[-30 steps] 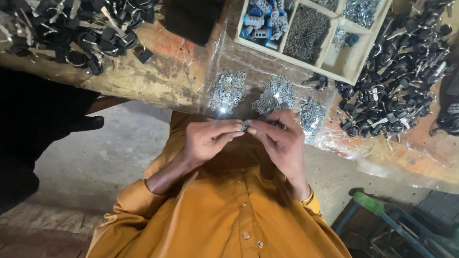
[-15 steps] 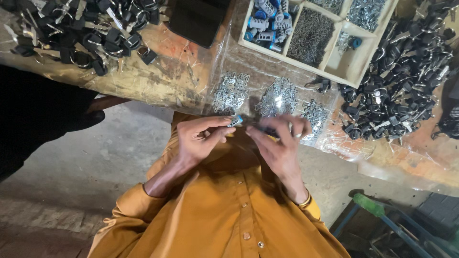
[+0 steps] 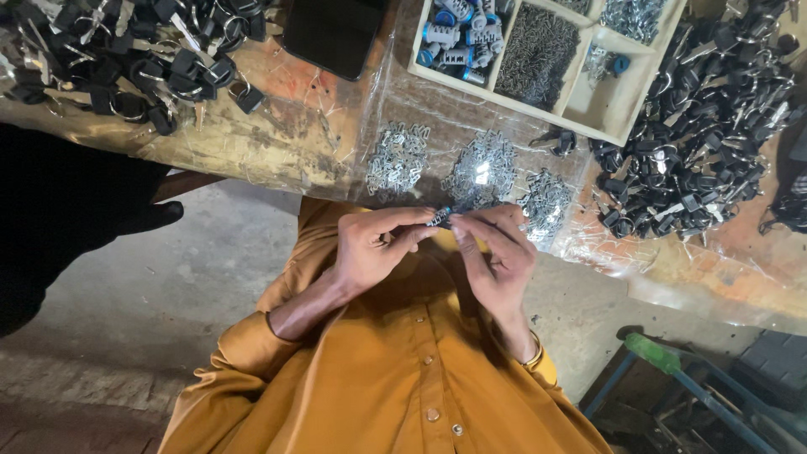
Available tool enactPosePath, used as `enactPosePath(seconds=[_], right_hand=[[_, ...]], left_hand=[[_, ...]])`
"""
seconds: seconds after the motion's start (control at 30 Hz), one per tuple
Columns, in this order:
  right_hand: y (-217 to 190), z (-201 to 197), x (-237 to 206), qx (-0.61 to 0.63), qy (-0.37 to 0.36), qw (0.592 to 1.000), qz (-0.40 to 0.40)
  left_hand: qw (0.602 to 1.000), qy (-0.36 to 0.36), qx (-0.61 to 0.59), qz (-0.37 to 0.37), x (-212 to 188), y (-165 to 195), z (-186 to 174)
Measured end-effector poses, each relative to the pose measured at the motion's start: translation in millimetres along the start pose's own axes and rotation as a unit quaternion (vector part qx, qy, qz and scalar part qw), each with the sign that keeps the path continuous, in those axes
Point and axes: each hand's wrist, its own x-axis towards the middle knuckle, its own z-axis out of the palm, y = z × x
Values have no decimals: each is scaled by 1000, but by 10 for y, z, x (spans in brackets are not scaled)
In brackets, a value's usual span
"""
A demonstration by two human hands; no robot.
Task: The person sits at a workbench assembling small electrical connector components. They pick tiny metal contact parts from a compartment tray and from piles on the bench, insert them into blue connector bodies one at a time, press them into place, and set finished connectors aside.
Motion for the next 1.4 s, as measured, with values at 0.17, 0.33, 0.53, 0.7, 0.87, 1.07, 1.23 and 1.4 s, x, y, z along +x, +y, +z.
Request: enactPosePath(seconds=[0.17, 0.33, 0.53, 0.7, 0.87, 1.07, 1.23, 1.4], right_hand=[[8, 80, -34, 102, 13, 992, 72], [2, 67, -63, -84, -22, 996, 3], [-39, 22, 32, -228, -60, 970, -55], [-91, 104, 81, -220, -77, 970, -68], [-86, 75, 79, -266, -83, 956, -90], [-65, 44, 97, -277, -90, 953, -85], [-36, -17, 102, -233, -62, 967, -86], [22, -44, 82, -212, -30, 968, -134]], left_hand=[[999, -3, 35, 19, -19, 13, -20], [981, 8, 137, 134, -14, -21, -74], [995, 20, 79, 62, -54, 2, -187], [998, 50, -26, 12, -84, 52, -253], [998, 50, -22, -31, -77, 51, -242], [997, 57, -30, -31, -50, 37, -189], [997, 57, -28, -37, -30, 45, -140], [998, 45, -33, -35, -22, 29, -120]])
